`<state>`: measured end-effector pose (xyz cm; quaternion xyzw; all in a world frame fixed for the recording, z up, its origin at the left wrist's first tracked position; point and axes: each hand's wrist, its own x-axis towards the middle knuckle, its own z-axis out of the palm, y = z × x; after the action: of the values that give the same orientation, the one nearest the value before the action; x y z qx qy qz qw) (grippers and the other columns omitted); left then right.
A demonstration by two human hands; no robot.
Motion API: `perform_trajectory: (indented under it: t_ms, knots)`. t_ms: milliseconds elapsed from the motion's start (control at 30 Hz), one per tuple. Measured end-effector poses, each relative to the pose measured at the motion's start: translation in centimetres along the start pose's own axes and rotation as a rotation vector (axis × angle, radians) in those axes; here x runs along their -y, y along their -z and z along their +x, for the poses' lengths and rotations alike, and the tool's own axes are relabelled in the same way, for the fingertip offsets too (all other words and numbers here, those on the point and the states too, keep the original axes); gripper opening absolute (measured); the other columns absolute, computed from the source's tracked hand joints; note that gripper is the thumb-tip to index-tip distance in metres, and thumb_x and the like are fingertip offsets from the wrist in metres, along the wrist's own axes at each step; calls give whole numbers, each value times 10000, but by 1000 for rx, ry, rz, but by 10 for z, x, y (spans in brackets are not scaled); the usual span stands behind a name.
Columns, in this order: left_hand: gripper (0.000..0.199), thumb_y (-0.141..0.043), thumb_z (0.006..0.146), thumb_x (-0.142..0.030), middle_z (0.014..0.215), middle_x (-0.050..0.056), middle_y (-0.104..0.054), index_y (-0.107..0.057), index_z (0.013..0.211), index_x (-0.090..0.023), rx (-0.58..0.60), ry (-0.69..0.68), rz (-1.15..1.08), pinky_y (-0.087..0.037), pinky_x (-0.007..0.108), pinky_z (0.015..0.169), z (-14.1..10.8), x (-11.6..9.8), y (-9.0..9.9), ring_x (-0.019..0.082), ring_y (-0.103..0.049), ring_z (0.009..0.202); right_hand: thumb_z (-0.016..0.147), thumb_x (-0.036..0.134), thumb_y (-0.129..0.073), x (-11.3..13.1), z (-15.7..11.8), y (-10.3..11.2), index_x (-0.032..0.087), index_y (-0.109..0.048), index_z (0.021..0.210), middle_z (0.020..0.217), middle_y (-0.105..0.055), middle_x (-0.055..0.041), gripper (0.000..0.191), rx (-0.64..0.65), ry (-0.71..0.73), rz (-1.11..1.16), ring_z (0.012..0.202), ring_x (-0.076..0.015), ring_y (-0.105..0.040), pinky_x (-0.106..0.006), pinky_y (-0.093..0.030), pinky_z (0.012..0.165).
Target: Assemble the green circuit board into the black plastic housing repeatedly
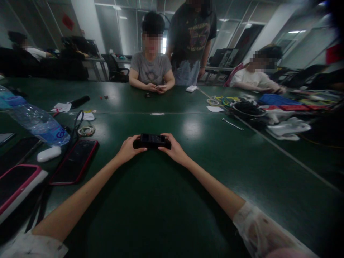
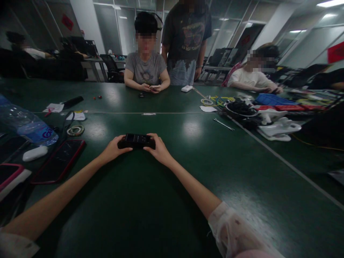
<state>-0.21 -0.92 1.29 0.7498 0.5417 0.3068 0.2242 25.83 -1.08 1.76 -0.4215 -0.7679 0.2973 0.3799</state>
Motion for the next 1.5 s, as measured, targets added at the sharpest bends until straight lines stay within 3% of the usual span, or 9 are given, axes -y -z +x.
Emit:
perform_trajectory:
  t_ms: [400,700,800,1033,1300,1500]
  knots:
    - [695,-712,764,-511,1292,141,-593,-481,1347,-209,19,29,-3,-436,527,1003,-1,-6,2,328,-543,1217,832,272,-682,-5,1,0,283,-420,1300,1237,-576,-86,537,-2,-1,16,1181,-262,-566,-509,-473,994]
    - [666,-705,779,-472,1285,157,-592,-497,1336,-173,18,23,-4,-450,508,1007,-2,-7,3,325,-550,1221,838,293,-681,4,-1,2,264,-415,1282,1270,-563,-98,518,-65,50,33,1174,-258,-574,-488,-469,1012]
    - [609,-699,791,-447,1258,140,-619,-524,1307,-175,14,-15,-8,-441,508,1014,-1,-6,2,315,-549,1218,841,313,-675,8,-1,2,261,-409,1262,1250,-567,-94,501,-137,59,71,1158,-247,-579,-465,-467,1022]
    - [621,-683,813,-421,1314,109,-593,-478,1367,-228,48,-17,-13,-432,518,1014,-2,-7,3,300,-515,1251,835,339,-662,-5,1,3,225,-402,1210,1184,-579,-121,471,-416,-72,59,1104,-250,-586,-467,-468,1001]
    - [605,-670,824,-421,1343,109,-569,-470,1368,-246,59,12,-6,-411,551,1022,-3,-11,6,319,-497,1265,810,353,-662,-24,2,2,199,-424,1200,1144,-589,-138,483,-478,-219,-49,1061,-277,-589,-500,-491,935]
    - [581,-670,827,-398,1342,107,-568,-478,1356,-253,46,41,-21,-397,558,1032,-5,-15,6,324,-478,1284,790,315,-681,-23,1,1,196,-450,1201,1154,-572,-145,485,-453,-229,-98,1086,-297,-570,-532,-487,955]
